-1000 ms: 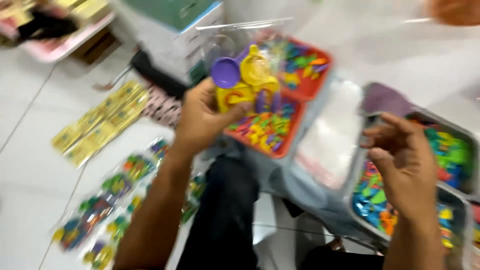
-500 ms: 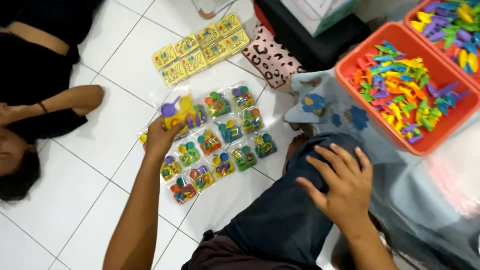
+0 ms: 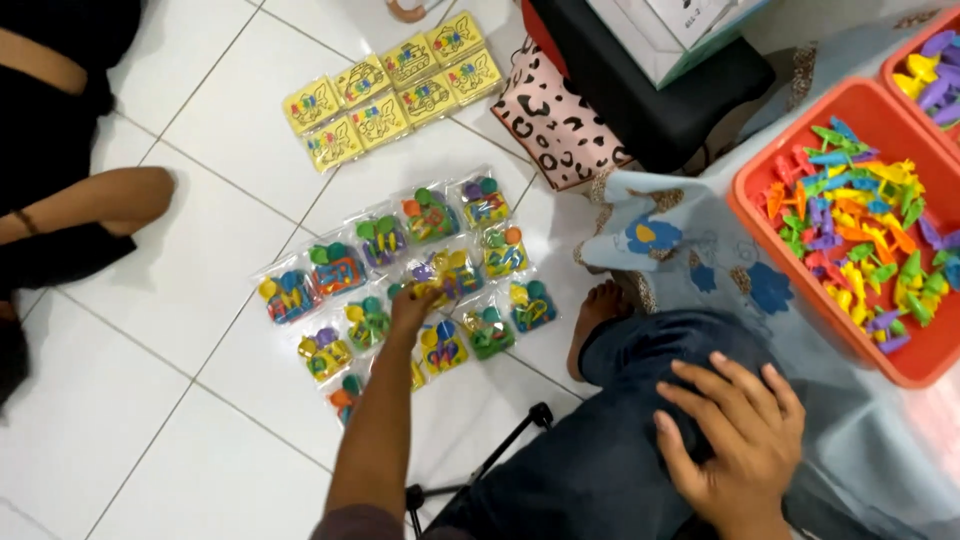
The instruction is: Sorting and packing small colorful plastic toys into bags and trays
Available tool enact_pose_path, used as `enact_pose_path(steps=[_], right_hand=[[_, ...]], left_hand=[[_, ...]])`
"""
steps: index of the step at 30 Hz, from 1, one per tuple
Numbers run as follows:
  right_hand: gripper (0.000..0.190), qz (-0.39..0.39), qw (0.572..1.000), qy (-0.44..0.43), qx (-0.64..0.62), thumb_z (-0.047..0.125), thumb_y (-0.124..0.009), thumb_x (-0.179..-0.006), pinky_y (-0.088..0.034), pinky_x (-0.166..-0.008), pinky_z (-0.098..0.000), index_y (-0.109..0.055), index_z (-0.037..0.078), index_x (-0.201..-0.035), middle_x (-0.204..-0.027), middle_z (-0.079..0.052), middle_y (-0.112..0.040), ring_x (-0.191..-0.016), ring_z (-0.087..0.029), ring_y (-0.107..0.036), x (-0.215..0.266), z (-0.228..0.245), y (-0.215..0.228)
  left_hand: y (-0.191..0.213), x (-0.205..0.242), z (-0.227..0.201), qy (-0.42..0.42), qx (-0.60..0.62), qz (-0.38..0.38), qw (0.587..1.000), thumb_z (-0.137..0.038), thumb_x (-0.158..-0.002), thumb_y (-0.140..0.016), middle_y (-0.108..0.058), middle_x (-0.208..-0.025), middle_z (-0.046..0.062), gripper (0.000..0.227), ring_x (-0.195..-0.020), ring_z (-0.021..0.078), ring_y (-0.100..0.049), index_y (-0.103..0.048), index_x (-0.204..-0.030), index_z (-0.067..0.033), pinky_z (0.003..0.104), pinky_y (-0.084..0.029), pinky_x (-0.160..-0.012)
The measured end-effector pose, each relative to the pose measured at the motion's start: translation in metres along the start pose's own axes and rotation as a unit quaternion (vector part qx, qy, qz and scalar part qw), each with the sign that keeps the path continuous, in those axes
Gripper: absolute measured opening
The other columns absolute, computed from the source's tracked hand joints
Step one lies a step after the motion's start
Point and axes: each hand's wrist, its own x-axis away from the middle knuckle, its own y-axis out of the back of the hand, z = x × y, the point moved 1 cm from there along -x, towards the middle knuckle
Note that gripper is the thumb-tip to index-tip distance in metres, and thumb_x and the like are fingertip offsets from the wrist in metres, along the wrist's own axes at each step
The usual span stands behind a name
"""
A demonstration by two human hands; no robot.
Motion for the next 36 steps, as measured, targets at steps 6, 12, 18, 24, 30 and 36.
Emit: enact_pose_path(steps=[6,12,18,24,30,36], right_hand=[[0.017,0.0,1.0,-0.021,-0.011,0.03,-0.065,-0.09,-0.032,-0.12,-0.0421,-0.079,0.021,-0.092,-0.108,0.002,-0.077,-0.121,-0.023,-0.066,-0.011,0.004,-0.005],[0.02,-0.021,0.999,-0.04,-0.024,0.031,-0.063,-0.091,-0.034,-0.12,-0.0426,-0.08,0.022,-0.09,-0.103,0.002,-0.077,-0.116,-0.023,-0.068,-0.018,0.009,-0.011],[0.021,-0.018,0.999,-0.024,-0.02,0.033,-0.061,-0.091,-0.034,-0.118,-0.0422,-0.079,0.023,-0.09,-0.104,0.004,-0.077,-0.116,-0.021,-0.067,-0.018,0.005,-0.013],[0.021,-0.028,0.999,-0.023,-0.023,0.034,-0.06,-0.091,-0.034,-0.117,-0.0414,-0.079,0.025,-0.09,-0.105,0.005,-0.077,-0.116,-0.02,-0.067,-0.018,0.005,-0.012],[0.019,-0.022,0.999,0.021,-0.026,0.034,-0.063,-0.089,-0.034,-0.118,-0.0423,-0.078,0.026,-0.098,-0.115,0.003,-0.075,-0.122,-0.021,-0.065,-0.005,-0.014,-0.013],[0.039,-0.07,0.996,-0.034,-0.052,0.036,-0.07,-0.084,-0.035,-0.12,-0.0466,-0.072,0.021,-0.12,-0.137,-0.005,-0.068,-0.133,-0.025,-0.06,0.024,-0.04,-0.024]], left_hand=[[-0.032,-0.076,0.028,0.067,-0.121,-0.018,0.99,-0.042,-0.085,-0.08,-0.07,-0.099,0.007,0.04,-0.09,0.0248,-0.064,-0.068,-0.104,-0.0097,0.041,-0.043,-0.074],[-0.043,-0.095,0.037,0.022,-0.089,0.006,0.996,-0.033,-0.086,-0.081,-0.074,-0.097,0.008,0.031,-0.085,0.0235,-0.067,-0.074,-0.102,-0.0076,0.038,-0.047,-0.071],[-0.045,-0.113,0.053,-0.029,-0.16,-0.019,0.986,-0.04,-0.079,-0.085,-0.073,-0.11,0.01,0.052,-0.097,0.0302,-0.07,-0.067,-0.118,-0.0109,0.045,-0.052,-0.079],[-0.05,-0.092,0.04,-0.048,-0.197,-0.083,0.976,-0.044,-0.076,-0.087,-0.068,-0.123,0.017,0.079,-0.107,0.0323,-0.068,-0.059,-0.137,-0.0023,0.043,-0.056,-0.087],[-0.052,-0.057,0.021,-0.052,-0.328,-0.135,0.934,-0.051,-0.08,-0.083,-0.059,-0.137,0.024,0.094,-0.124,0.0416,-0.059,-0.044,-0.148,0.0003,0.051,-0.053,-0.098],[-0.076,-0.025,-0.002,-0.254,-0.082,-0.085,0.96,-0.035,-0.092,-0.069,-0.06,-0.13,0.022,0.061,-0.113,0.0361,-0.062,-0.055,-0.141,-0.0004,0.046,-0.056,-0.086]])
